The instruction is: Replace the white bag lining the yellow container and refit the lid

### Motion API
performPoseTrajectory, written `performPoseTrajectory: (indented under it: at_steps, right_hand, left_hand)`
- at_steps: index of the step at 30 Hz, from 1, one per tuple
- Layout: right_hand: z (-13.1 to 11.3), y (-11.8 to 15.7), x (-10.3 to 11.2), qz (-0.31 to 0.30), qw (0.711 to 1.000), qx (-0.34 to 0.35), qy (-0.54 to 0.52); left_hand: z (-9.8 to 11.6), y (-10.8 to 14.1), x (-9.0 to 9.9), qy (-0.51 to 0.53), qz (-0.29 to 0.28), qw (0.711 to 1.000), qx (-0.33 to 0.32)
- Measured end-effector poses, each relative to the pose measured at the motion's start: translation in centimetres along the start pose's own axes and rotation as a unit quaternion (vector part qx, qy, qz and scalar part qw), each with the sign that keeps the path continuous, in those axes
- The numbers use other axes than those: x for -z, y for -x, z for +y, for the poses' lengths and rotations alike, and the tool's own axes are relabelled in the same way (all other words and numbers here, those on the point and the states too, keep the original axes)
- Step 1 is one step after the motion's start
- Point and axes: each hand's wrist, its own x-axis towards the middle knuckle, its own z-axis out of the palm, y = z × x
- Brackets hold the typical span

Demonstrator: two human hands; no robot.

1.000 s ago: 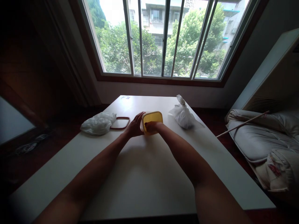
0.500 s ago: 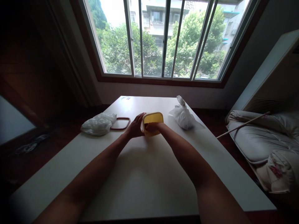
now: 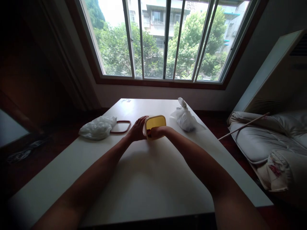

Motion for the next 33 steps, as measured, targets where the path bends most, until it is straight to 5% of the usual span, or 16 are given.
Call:
performPoseTrajectory:
  at_steps: [5,18,33]
  right_hand:
    - [-0.7,2.4,0.8,-0.1,0.994,-0.012,-0.039]
    - [-0.6,6.1,0.0,-0.025,0.999,-0.014,0.045]
    - [-1.2,5.1,-1.3,-0.019,0.974,-0.098,0.204]
  left_hand:
    - [0.3,0.0,0.1,-0.006,0.005,1.0,-0.014]
    - [0.5,-0.1,0.1,0.017,0.0,0.999,0.036]
    - [0.2,0.0,-0.5,0.008,0.01,1.0,0.026]
